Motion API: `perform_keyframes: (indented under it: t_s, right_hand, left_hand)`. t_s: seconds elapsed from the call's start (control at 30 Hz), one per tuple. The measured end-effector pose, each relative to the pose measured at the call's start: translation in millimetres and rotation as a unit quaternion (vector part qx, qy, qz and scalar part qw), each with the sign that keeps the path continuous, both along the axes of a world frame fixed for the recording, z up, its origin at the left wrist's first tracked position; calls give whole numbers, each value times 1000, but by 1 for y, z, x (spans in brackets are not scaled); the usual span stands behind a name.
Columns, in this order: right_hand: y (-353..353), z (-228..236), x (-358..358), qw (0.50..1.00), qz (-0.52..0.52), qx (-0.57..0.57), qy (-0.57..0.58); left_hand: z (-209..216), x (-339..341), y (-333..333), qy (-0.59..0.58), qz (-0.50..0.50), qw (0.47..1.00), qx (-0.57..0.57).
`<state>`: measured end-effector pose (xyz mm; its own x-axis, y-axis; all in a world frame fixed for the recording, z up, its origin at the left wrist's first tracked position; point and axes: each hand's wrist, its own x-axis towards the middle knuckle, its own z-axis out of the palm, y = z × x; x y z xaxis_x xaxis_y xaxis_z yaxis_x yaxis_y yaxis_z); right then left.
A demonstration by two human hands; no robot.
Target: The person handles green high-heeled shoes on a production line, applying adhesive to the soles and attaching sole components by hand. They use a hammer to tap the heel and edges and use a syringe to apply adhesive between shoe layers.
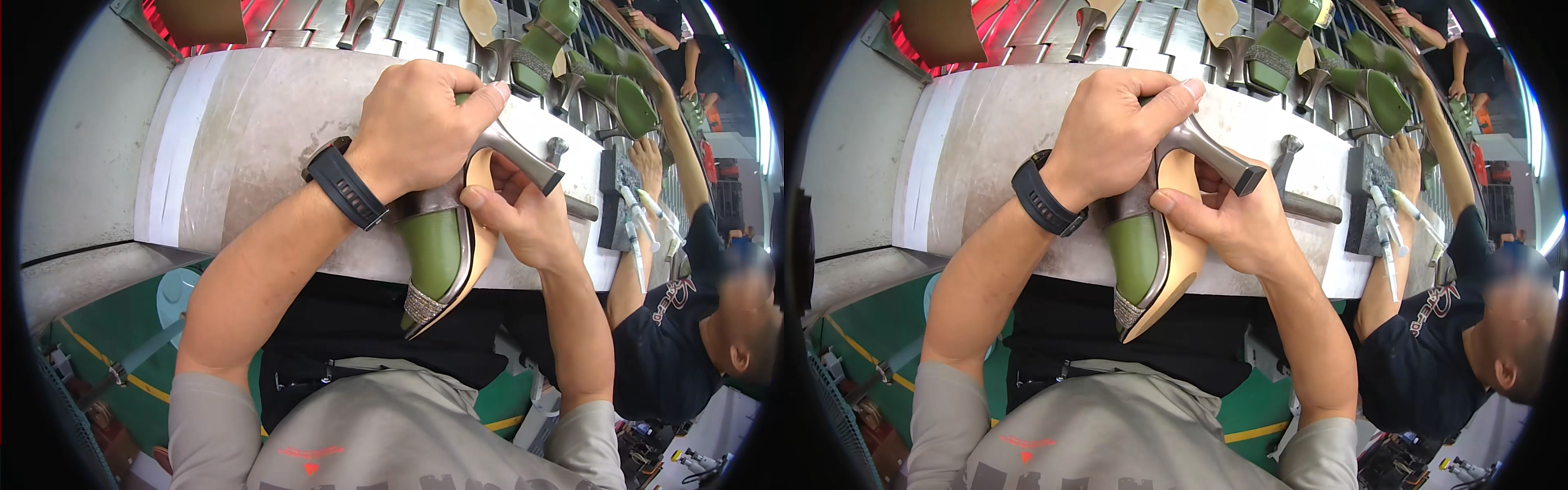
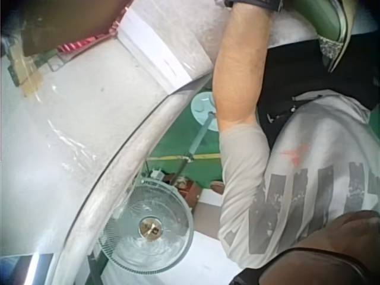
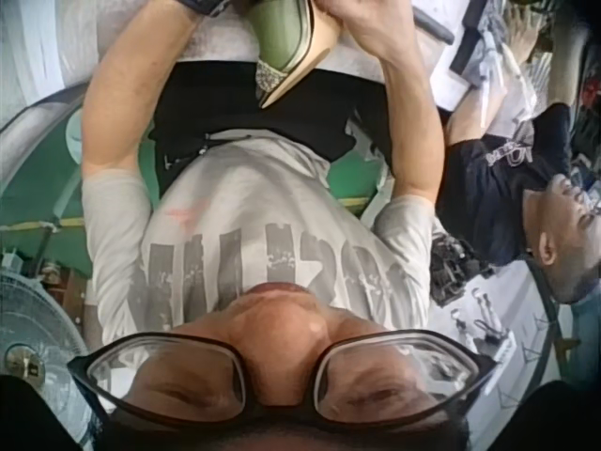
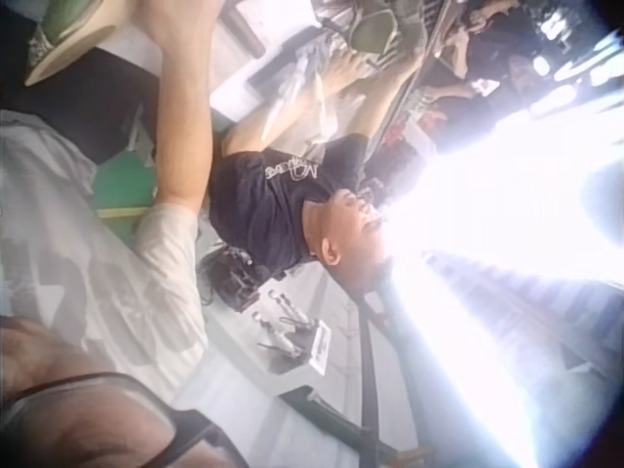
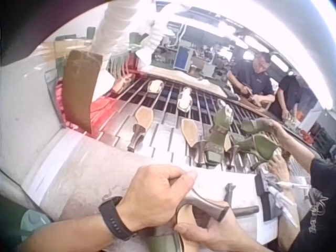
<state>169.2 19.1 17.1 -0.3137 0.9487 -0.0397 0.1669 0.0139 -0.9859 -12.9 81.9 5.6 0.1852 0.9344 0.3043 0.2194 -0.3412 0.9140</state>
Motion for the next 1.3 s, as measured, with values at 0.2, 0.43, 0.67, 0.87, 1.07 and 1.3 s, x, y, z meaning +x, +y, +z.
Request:
perform_keyframes:
  t_s: [0.2, 0.43, 0.67, 0.87, 1.07, 1.3]
  right_hand:
    - [-13, 0, -1, 996, -40, -71, 31]
    - [-70, 8, -12, 972, -106, -152, 146]
    - [-7, 13, -19, 990, -59, -108, 67]
    - [12, 52, -27, 929, -16, 197, -314]
    - [-18, 37, -30, 881, 68, 366, -292]
    - [-18, 21, -36, 841, 63, 441, -307]
  left_hand:
    - [1, 0, 0, 9, -3, 1000, -12]
    - [7, -1, -2, 3, -3, 999, -49]
    - [-1, -11, 4, -4, -12, 1000, -27]
    - [-14, -61, -53, -164, 146, 975, 27]
    - [-4, -97, -114, 114, 4, 982, 150]
    - [-5, -97, -107, 160, -53, 954, 246]
